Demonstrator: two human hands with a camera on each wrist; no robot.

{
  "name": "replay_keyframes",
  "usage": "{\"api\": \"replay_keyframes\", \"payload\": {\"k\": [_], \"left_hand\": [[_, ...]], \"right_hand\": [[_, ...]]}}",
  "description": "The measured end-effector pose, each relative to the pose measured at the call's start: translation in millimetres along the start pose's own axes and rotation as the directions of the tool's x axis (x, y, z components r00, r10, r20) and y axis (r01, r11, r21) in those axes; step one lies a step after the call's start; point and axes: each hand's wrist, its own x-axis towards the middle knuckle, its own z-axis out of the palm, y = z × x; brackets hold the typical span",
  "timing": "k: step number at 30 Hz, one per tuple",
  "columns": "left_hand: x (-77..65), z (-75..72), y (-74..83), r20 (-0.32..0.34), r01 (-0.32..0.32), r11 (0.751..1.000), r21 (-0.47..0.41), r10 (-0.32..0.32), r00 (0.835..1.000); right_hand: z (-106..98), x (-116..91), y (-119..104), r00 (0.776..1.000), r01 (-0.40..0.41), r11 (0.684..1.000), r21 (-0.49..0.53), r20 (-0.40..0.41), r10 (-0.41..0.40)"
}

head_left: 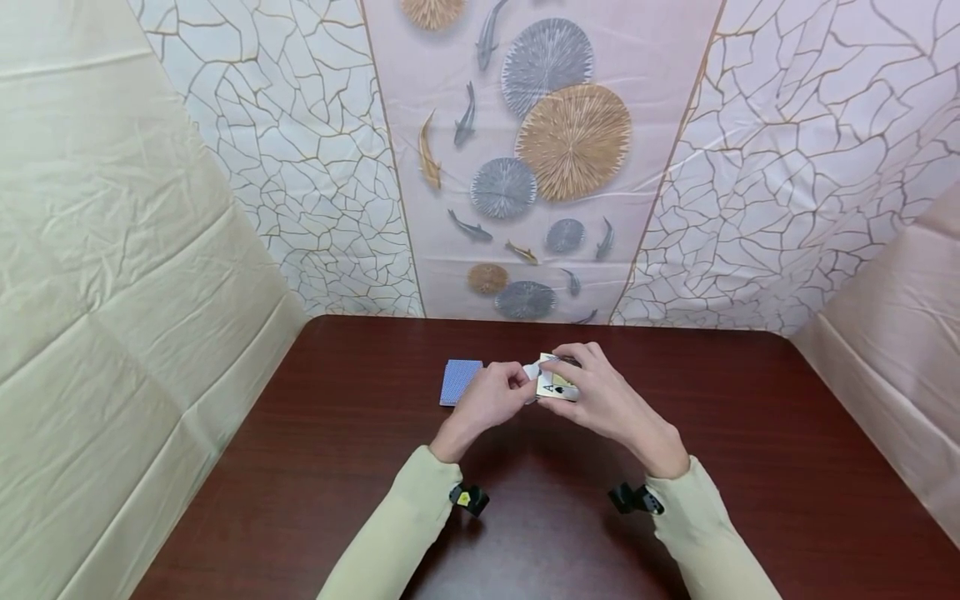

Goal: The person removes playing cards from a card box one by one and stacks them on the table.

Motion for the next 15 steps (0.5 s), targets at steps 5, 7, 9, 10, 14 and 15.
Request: {"api": "replay_keyframes", "payload": {"k": [5, 7, 9, 10, 14, 15], "left_hand": [[0.7, -0.1, -0.5, 0.006, 0.009, 1.000, 0.012, -0.009, 1.000], [1.0, -0.2, -0.5, 0.005, 0.009, 1.000, 0.013, -0.009, 1.000], [1.4, 0.1, -0.6, 0.002, 0.005, 1.000, 0.018, -0.005, 1.000], [1.5, 0.3, -0.6, 0.001, 0.003, 1.000, 0.018, -0.003, 1.000], [2.0, 1.0, -0.6, -0.002, -0.001, 1.000, 0.023, 0.001, 1.000], [2.0, 0.9, -0.6, -0.002, -0.002, 1.000, 0.021, 0.002, 1.000]], "right_hand": [[-0.1, 0.3, 0.5, 1.000, 0.008, 1.000, 0.005, 0.002, -0.008], [0.1, 0.2, 0.8, 1.000, 0.011, 1.000, 0.004, 0.000, -0.011], [0.3, 0.1, 0.9, 1.000, 0.014, 1.000, 0.004, -0.004, -0.014], [0.4, 0.1, 0.9, 1.000, 0.015, 1.000, 0.004, -0.005, -0.015], [1.1, -0.1, 0.8, 1.000, 0.021, 1.000, 0.003, -0.006, -0.021], [1.2, -0.1, 0.6, 1.000, 0.019, 1.000, 0.005, -0.003, -0.019]]}}
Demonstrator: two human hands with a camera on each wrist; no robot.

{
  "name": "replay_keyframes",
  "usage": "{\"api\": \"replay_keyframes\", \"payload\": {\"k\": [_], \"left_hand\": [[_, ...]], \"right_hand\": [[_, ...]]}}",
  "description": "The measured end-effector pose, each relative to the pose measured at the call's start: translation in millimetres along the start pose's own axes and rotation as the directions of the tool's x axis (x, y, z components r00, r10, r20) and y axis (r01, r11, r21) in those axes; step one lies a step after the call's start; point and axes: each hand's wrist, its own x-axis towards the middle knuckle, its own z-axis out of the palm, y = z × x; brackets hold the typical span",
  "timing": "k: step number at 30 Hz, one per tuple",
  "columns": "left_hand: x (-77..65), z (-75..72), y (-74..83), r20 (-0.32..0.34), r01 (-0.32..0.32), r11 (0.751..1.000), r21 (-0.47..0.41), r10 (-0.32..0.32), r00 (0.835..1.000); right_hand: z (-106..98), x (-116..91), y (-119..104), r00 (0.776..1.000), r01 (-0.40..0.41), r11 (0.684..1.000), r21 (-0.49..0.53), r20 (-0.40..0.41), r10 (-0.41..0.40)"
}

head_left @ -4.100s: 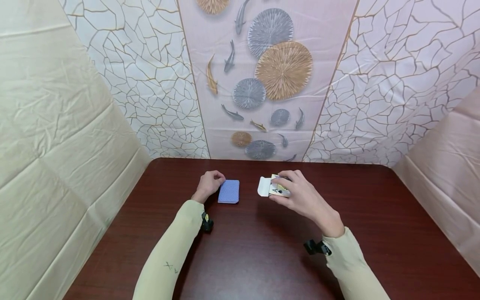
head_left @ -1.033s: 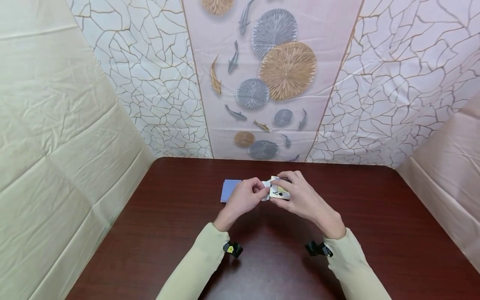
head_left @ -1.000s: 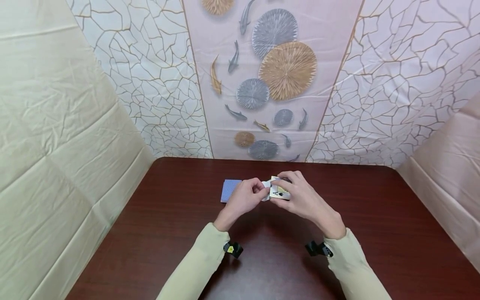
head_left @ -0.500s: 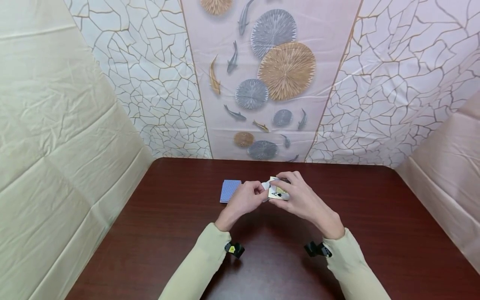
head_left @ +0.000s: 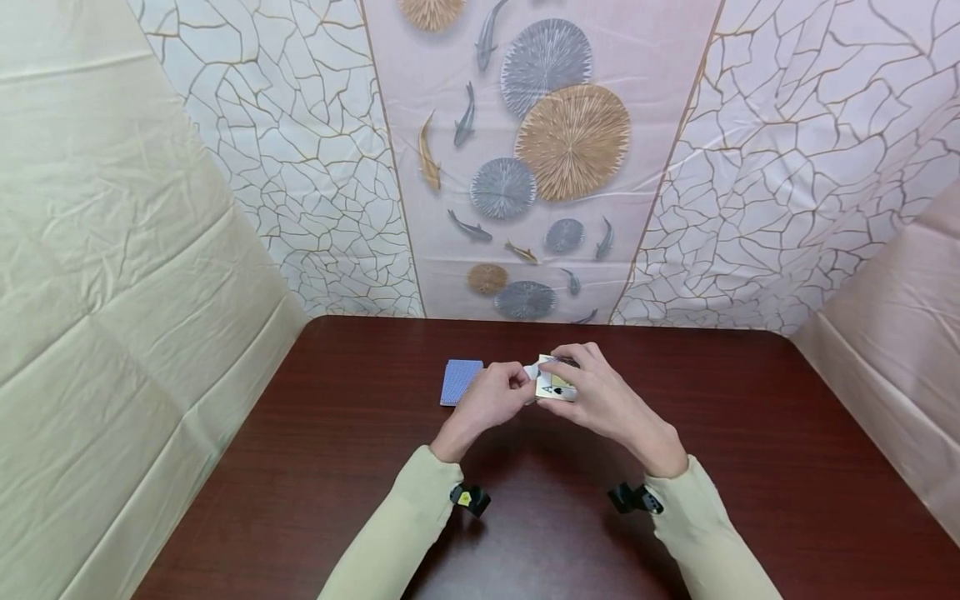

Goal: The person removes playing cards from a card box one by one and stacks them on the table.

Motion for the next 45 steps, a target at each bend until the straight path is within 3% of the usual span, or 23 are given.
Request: {"api": "replay_keyframes", "payload": {"k": [5, 9, 16, 33, 45], "left_hand": [[0.0, -0.2, -0.1, 0.014, 0.004, 1.000, -0.023, -0.004, 1.000], [0.7, -0.1, -1.9, 0.049, 0.024, 0.995, -0.093, -0.019, 0.999], [4.7, 2.3, -9.6, 0.145, 0.122, 0.956, -0.268, -0.086, 0.986], [2.9, -1.3, -8.5, 0.153, 0.113, 0.970, -0.214, -0.081, 0.985], [3.3, -2.4, -7.5, 0.177, 0.149, 0.933, -0.327, -0.094, 0.980]], "right_hand": [[-1, 0, -1, 1.000, -0.007, 1.000, 0.002, 0.007, 0.007], [-1, 0, -2, 1.000, -0.006, 1.000, 0.005, 0.000, 0.006], [3, 1, -2, 1.000, 0.016, 1.000, 0.014, -0.006, -0.016], [9, 0, -2, 0.999, 0.044, 0.999, -0.001, -0.029, -0.044], [7, 1, -3, 1.000, 0.010, 1.000, 0.023, -0.018, -0.010]]}}
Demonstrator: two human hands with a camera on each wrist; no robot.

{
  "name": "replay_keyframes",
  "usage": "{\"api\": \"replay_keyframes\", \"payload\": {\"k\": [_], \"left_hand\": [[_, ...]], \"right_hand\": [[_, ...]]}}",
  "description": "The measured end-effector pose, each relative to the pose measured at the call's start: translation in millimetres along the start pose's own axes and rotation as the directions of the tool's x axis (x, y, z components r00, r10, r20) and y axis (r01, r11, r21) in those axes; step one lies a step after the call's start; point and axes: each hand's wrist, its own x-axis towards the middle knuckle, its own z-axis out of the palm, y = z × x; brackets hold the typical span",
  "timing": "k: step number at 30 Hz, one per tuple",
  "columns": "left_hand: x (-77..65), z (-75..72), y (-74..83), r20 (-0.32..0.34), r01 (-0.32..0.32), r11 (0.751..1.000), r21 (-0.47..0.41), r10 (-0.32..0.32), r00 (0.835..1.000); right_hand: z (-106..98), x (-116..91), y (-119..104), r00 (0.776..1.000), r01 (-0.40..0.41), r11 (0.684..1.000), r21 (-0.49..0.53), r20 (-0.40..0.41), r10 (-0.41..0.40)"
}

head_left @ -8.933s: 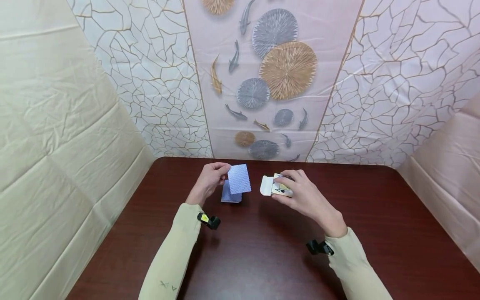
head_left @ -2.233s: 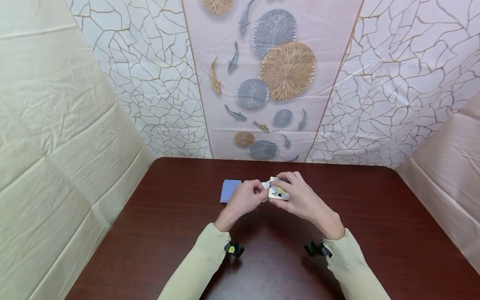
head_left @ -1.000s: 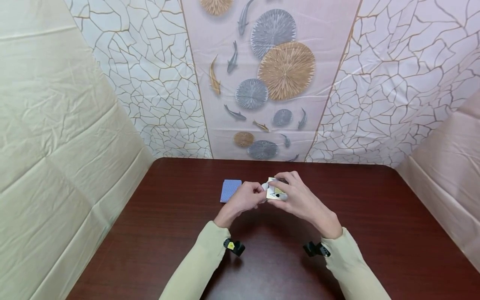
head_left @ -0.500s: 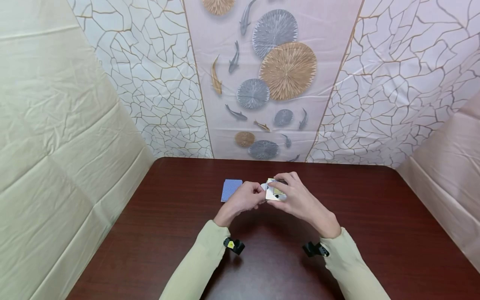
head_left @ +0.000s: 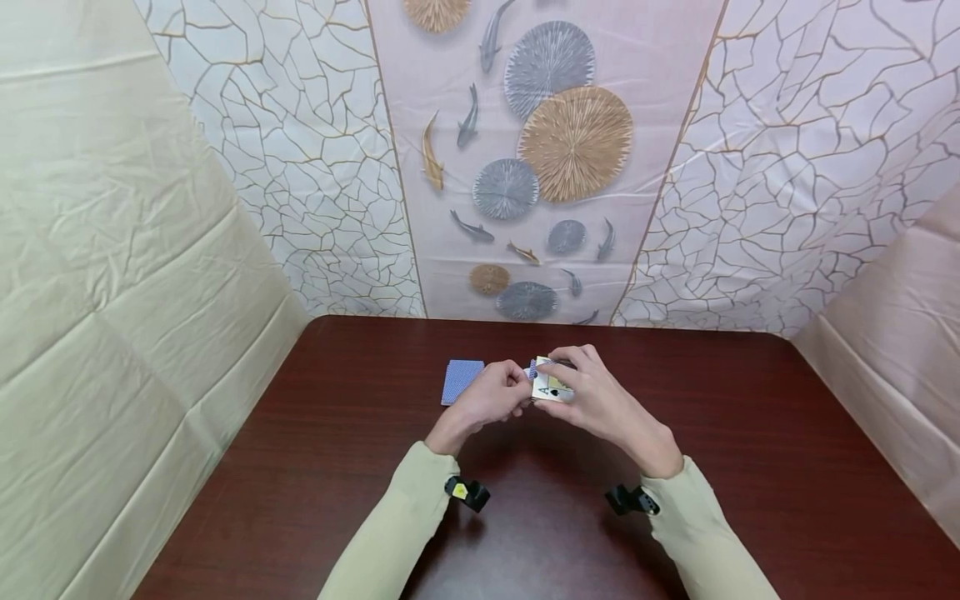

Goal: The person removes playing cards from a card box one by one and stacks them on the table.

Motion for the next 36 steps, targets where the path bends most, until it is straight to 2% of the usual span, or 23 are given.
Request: {"api": "replay_keyframes", "payload": {"k": [5, 12, 20, 29, 36], "left_hand": [[-1.4, -0.4, 1.7, 0.004, -0.002, 1.000, -0.019, 0.002, 1.000], [-3.8, -3.3, 2.4, 0.013, -0.009, 0.999, -0.040, 0.010, 1.000], [-6.5, -8.5, 5.1, 0.047, -0.010, 0.997, -0.071, 0.013, 0.999], [-8.2, -13.7, 7.1, 0.030, -0.021, 0.994, -0.110, 0.025, 0.999], [-8.0, -16.9, 6.9, -0.017, -0.031, 0.989, -0.145, 0.029, 0.999]], "right_hand": [[-1, 0, 0, 1.000, -0.012, 1.000, 0.000, 0.009, 0.012], [0, 0, 3, 1.000, -0.002, 1.000, -0.009, -0.018, 0.002], [-1, -2, 4, 1.000, -0.015, 1.000, -0.013, -0.012, 0.015], [-4, -2, 4, 1.000, -0.026, 1.000, -0.018, 0.005, 0.026], [-7, -2, 4, 0.998, -0.053, 0.998, -0.034, 0.023, 0.054]]}}
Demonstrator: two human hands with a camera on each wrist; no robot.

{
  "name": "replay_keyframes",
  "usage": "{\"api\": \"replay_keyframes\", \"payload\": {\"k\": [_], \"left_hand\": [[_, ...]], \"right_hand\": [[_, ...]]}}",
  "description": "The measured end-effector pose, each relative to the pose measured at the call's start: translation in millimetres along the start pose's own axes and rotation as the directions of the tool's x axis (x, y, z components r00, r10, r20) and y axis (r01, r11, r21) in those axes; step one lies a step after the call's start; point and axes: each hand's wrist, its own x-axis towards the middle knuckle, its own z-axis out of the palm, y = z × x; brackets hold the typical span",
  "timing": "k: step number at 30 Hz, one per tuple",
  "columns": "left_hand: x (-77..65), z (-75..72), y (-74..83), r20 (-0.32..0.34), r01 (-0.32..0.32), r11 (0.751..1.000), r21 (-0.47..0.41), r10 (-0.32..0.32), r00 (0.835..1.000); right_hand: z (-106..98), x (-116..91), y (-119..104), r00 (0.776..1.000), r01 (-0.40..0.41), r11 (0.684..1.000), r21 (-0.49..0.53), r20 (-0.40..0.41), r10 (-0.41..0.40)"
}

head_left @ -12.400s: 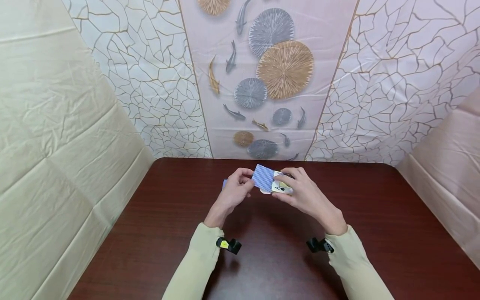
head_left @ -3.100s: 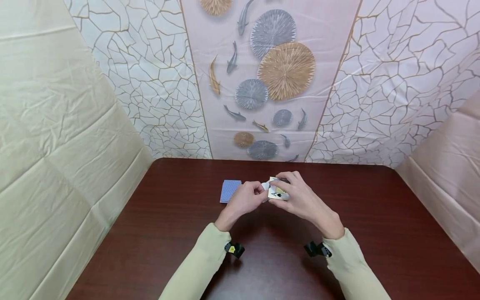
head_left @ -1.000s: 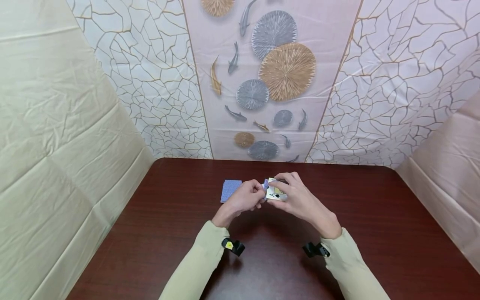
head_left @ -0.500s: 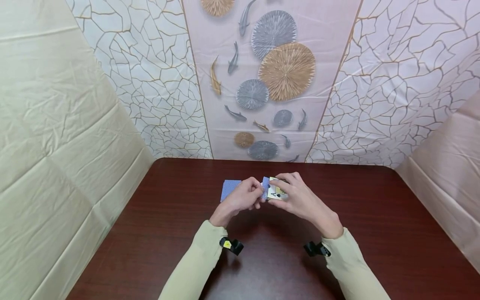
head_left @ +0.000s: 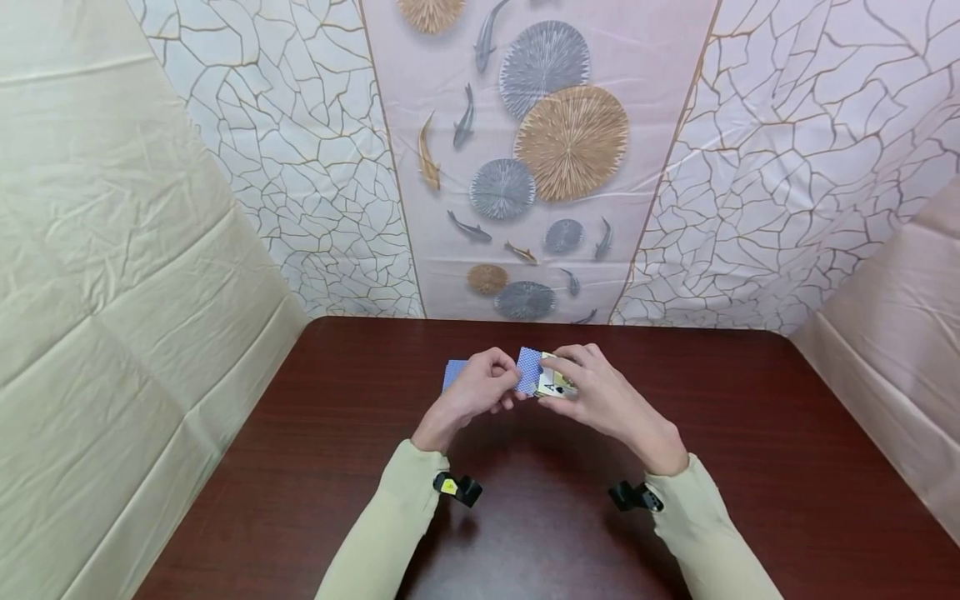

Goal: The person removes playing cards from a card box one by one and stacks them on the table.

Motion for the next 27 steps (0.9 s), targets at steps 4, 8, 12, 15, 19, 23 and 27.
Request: {"api": "replay_keyframes", "payload": {"k": [4, 8, 12, 15, 19, 23, 27], "left_hand": [[-0.3, -1.2, 2.5, -0.013, 0.013, 1.000, -0.008, -0.013, 1.000], [-0.3, -2.5, 4.9, -0.058, 0.012, 1.000, -0.019, -0.014, 0.998], [0.4, -4.5, 4.9, -0.104, 0.007, 0.999, -0.036, -0.011, 0.995], [1.3, -4.6, 3.7, -0.119, 0.011, 0.999, -0.041, -0.016, 0.993], [1.2, -3.9, 4.0, -0.145, 0.011, 0.999, -0.041, -0.017, 0.989], [0.1, -3.9, 4.9, -0.159, 0.008, 0.999, -0.041, -0.014, 0.987], [-0.5, -4.7, 5.3, -0.161, -0.001, 0.999, -0.051, -0.007, 0.987]], "right_hand": [[-0.5, -0.1, 1.4, 1.000, 0.012, 1.000, -0.009, -0.018, -0.012], [-1.4, -0.5, 2.7, 0.999, 0.008, 1.000, -0.022, -0.033, -0.009], [-2.0, -0.7, 3.6, 0.999, 0.004, 1.000, -0.020, -0.040, -0.004], [-2.5, -0.5, 3.4, 0.999, 0.005, 1.000, -0.015, -0.039, -0.005], [-3.4, -0.2, 2.2, 0.999, -0.003, 1.000, -0.005, -0.032, 0.003], [-3.6, -0.5, 2.0, 1.000, -0.014, 1.000, 0.000, -0.025, 0.014], [-3.3, -0.8, 2.1, 1.000, -0.026, 1.000, -0.003, -0.016, 0.026]]}}
